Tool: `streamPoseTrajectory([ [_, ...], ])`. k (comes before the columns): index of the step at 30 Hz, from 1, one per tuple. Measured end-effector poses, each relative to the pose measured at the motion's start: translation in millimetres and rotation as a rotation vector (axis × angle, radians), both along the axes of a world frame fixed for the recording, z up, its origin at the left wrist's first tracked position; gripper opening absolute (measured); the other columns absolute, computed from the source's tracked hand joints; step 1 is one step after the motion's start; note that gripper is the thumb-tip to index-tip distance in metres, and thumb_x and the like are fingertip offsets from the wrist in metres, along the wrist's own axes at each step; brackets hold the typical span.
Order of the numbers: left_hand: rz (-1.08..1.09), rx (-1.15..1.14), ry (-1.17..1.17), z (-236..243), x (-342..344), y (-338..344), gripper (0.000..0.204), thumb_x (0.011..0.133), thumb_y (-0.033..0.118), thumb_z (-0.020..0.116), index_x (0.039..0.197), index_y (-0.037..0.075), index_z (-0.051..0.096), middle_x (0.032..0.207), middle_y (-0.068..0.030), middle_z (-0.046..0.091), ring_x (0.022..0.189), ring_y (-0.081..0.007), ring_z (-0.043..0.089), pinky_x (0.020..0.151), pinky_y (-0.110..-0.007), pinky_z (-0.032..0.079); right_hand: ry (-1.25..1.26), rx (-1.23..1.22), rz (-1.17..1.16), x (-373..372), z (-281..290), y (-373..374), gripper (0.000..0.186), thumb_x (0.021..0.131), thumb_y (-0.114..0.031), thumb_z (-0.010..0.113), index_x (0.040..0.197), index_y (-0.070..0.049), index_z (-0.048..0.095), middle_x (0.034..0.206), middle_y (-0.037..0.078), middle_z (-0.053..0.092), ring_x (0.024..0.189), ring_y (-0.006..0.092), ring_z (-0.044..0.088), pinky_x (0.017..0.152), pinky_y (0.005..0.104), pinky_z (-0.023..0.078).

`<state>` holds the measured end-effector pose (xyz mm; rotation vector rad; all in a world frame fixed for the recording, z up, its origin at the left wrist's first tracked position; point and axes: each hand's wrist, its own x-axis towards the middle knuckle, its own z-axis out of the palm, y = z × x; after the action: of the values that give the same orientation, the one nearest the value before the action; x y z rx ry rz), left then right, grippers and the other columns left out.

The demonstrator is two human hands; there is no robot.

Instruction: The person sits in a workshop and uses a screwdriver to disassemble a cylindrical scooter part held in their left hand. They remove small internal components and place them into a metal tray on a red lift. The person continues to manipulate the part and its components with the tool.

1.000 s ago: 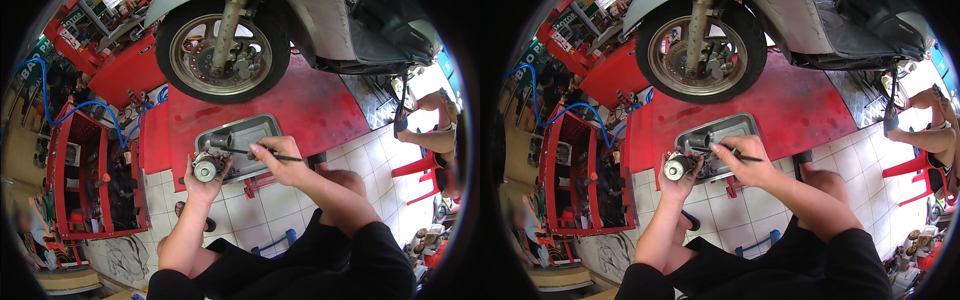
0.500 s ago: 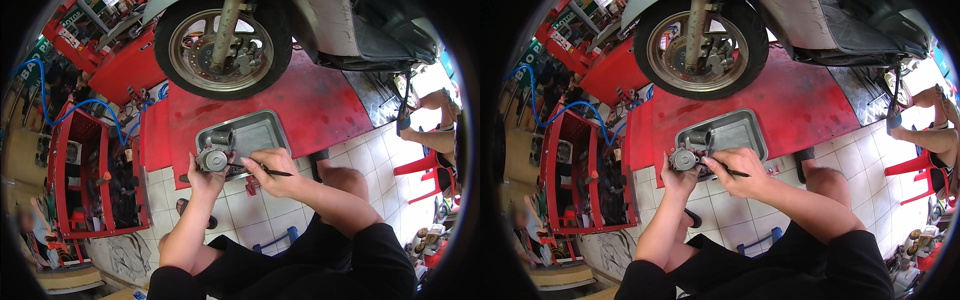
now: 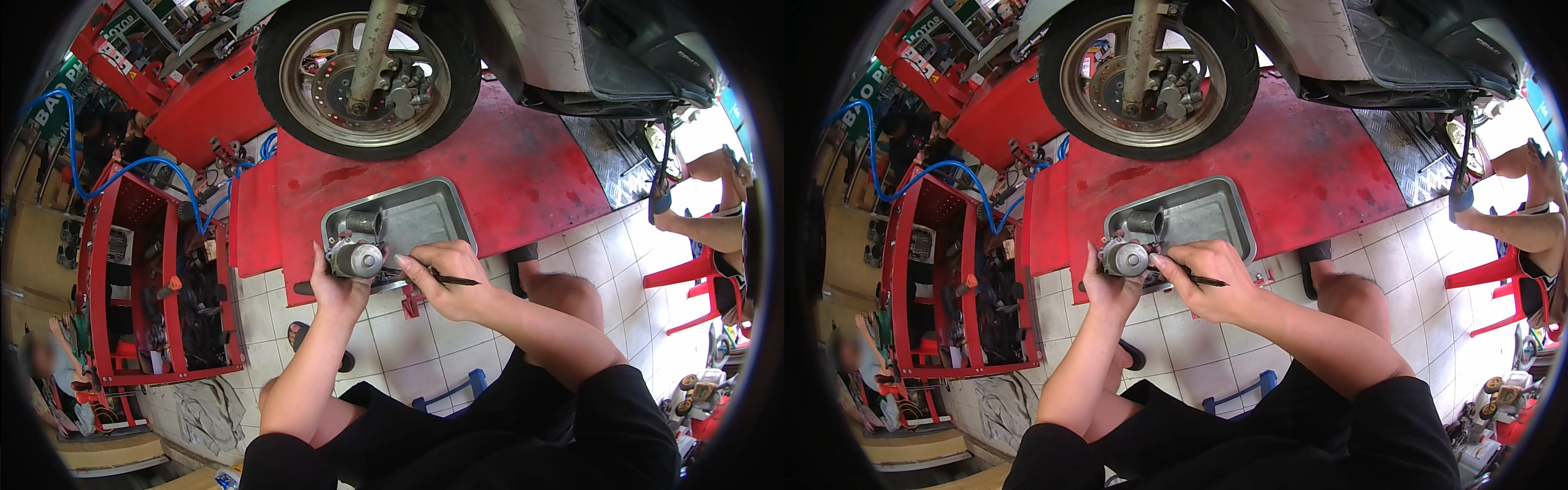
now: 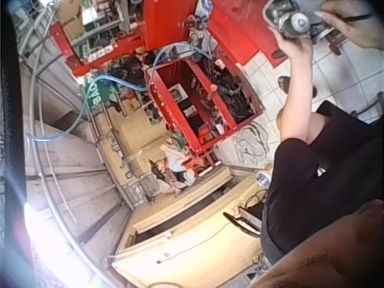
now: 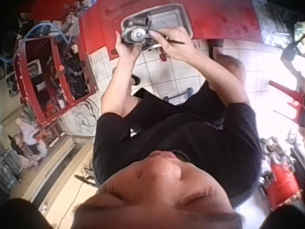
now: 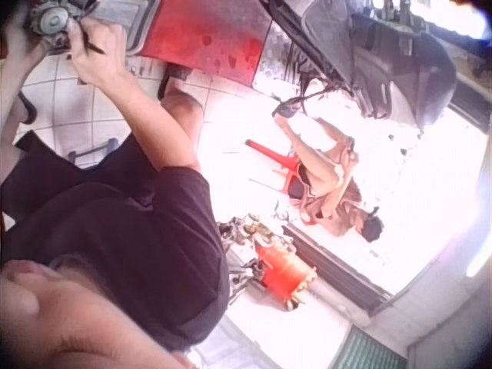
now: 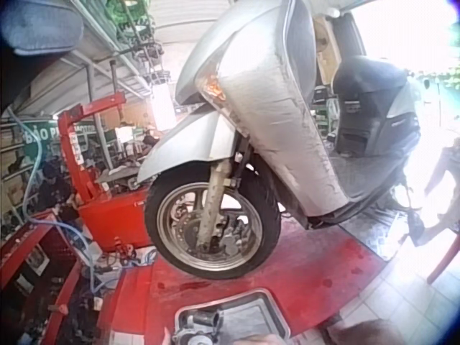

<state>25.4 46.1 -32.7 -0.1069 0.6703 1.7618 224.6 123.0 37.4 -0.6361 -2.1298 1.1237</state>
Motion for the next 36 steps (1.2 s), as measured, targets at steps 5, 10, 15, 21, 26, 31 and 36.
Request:
streamPoseTrajectory([
  [5, 0.008, -0.098, 0.071, 5, 5, 2, 0.058, 0.104, 0.059, 0.037, 0.123, 0.008, 0.057, 0.125, -0.0143, 0.061, 0.118, -0.0317, 0.06, 0.107, -0.052, 0.045, -0.053, -0.071, 0.001, 0, 0, 2, 0.036, 0.1, -0.024, 0.057, 0.077, 0.002, 0.064, 0.065, 0.021, 0.059, 0.058, 0.0411, 0.057, 0.055, 0.0463, 0.043],
  [10, -0.004, -0.064, 0.135, -9, 6, 0, 0.059, 0.104, 0.059, 0.034, 0.127, 0.009, 0.055, 0.127, -0.015, 0.061, 0.122, -0.0336, 0.057, 0.107, -0.054, 0.043, -0.059, -0.504, -0.082, -7, -3, 1, 0.037, 0.103, -0.023, 0.052, 0.084, 0.005, 0.067, 0.066, 0.018, 0.063, 0.053, 0.0285, 0.064, 0.056, 0.0413, 0.049],
  [15, 0.011, -0.101, 0.14, -1, 16, 2, 0.055, 0.106, 0.056, 0.033, 0.124, 0.009, 0.057, 0.124, -0.0112, 0.062, 0.117, -0.0288, 0.06, 0.103, -0.049, 0.047, -0.067, -0.687, -0.011, -5, -6, 3, 0.034, 0.104, -0.021, 0.048, 0.093, 0.006, 0.065, 0.068, 0.016, 0.065, 0.056, 0.0241, 0.066, 0.058, 0.0395, 0.051],
  [21, -0.088, -0.209, 0.239, 8, 7, 1, 0.055, 0.107, 0.055, 0.033, 0.125, 0.008, 0.056, 0.124, -0.0141, 0.062, 0.117, -0.0305, 0.06, 0.101, -0.051, 0.048, -0.097, -0.135, 0.253, -1, -10, 2, 0.021, 0.1, -0.012, 0.047, 0.104, 0.005, 0.059, 0.073, 0.02, 0.061, 0.067, 0.0372, 0.065, 0.063, 0.0455, 0.047],
  [26, -0.158, -0.292, 0.191, 16, 5, -2, 0.057, 0.106, 0.056, 0.032, 0.125, 0.007, 0.055, 0.126, -0.0145, 0.061, 0.118, -0.031, 0.06, 0.103, -0.053, 0.047, -0.138, -0.149, 0.473, 4, -2, 18, 0.02, 0.098, -0.01, 0.048, 0.106, 0.004, 0.06, 0.08, 0.021, 0.062, 0.072, 0.0405, 0.064, 0.066, 0.0459, 0.049],
  [31, -0.202, -0.303, 0.178, 16, 3, -3, 0.058, 0.106, 0.056, 0.033, 0.125, 0.006, 0.055, 0.126, -0.0141, 0.062, 0.12, -0.03, 0.058, 0.103, -0.052, 0.046, -0.106, -0.015, 0.627, 5, -4, 26, 0.021, 0.095, -0.008, 0.05, 0.108, 0.005, 0.061, 0.088, 0.021, 0.063, 0.085, 0.0416, 0.062, 0.075, 0.0462, 0.049],
  [36, -0.266, -0.305, 0.192, 13, -3, -6, 0.058, 0.106, 0.057, 0.033, 0.125, 0.008, 0.056, 0.126, -0.0132, 0.062, 0.12, -0.0294, 0.058, 0.102, -0.052, 0.046, -0.106, 0.108, 0.703, 7, 1, 28, 0.024, 0.092, -0.007, 0.054, 0.11, 0.005, 0.062, 0.095, 0.02, 0.065, 0.097, 0.04, 0.06, 0.083, 0.0465, 0.048],
])
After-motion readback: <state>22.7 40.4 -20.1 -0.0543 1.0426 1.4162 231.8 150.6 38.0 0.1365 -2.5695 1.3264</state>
